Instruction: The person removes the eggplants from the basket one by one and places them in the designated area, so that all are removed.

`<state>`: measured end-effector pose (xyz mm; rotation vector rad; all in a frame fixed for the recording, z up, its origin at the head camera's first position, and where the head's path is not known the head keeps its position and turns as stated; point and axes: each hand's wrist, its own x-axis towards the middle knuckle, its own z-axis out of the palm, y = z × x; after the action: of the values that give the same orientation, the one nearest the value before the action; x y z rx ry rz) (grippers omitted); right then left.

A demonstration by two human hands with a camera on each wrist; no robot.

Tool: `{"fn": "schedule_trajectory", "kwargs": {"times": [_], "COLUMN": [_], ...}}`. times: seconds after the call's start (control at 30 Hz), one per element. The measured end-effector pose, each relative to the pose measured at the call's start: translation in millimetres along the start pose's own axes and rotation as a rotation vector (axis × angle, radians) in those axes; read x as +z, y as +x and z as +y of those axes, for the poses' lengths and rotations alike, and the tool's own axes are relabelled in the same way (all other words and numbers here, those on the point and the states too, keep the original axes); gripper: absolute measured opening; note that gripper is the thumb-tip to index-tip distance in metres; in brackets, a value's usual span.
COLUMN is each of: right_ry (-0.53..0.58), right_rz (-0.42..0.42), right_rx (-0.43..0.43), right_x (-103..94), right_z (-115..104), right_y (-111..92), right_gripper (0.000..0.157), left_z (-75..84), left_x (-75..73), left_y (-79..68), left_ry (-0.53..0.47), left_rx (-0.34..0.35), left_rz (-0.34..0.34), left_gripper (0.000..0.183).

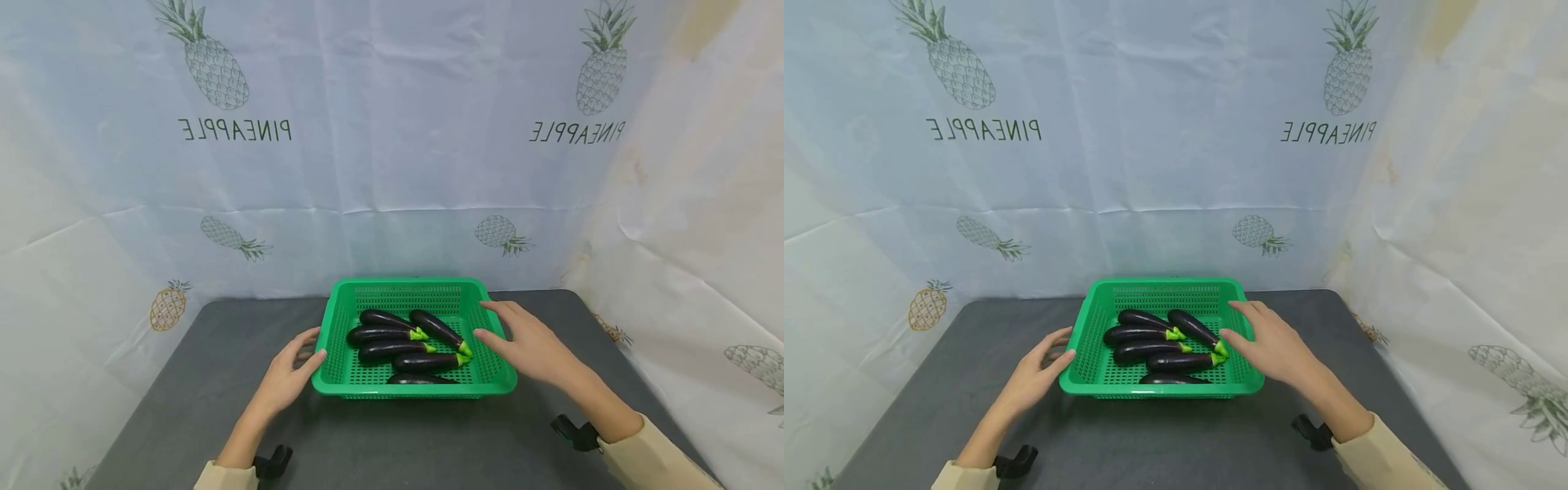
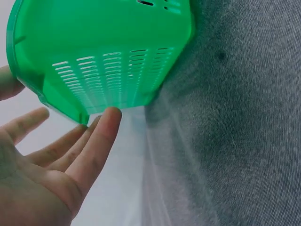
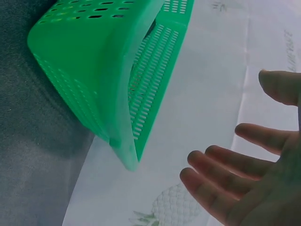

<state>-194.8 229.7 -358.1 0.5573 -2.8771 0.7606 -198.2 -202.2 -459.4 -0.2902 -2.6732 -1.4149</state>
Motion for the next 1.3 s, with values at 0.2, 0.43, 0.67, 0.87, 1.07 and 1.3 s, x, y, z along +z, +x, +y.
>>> {"fn": "schedule_trajectory", "kwargs": {"times": [0.2,0.43,0.67,0.87,1.07,1.3], "right_ry": [0.048,0.012,0.010,0.019,0.045,0.042], "right_rz": [-0.010,-0.025,-0.055,-0.073,-0.101,-0.135], "right_rx": [-0.025,-0.040,-0.029,-0.065,-0.075,-0.047], "right_x": [1.3,2.2,7.8,16.2,25.6,40.3], "right_z": [-3.2,-10.3,-14.4,-13.2,-13.2,-6.7], "right_y": [19.9,45.9,67.6,84.1,98.0,115.7], "right_gripper": [0.061,0.059,0.059,0.057,0.055,0.054], "left_z": [0.1,0.2,0.5,7.9,10.8,10.4], "left_x": [1.0,3.5,7.9,12.7,15.5,12.4], "left_y": [1.7,2.8,6.3,8.4,7.8,8.4], "left_ry": [-0.064,-0.146,-0.188,-0.223,-0.248,-0.257], "left_rx": [-0.052,-0.078,-0.076,-0.065,-0.074,-0.087], "left_rz": [-0.034,-0.060,-0.072,-0.076,-0.074,-0.066], "left_gripper": [0.060,0.060,0.060,0.057,0.055,0.054]}}
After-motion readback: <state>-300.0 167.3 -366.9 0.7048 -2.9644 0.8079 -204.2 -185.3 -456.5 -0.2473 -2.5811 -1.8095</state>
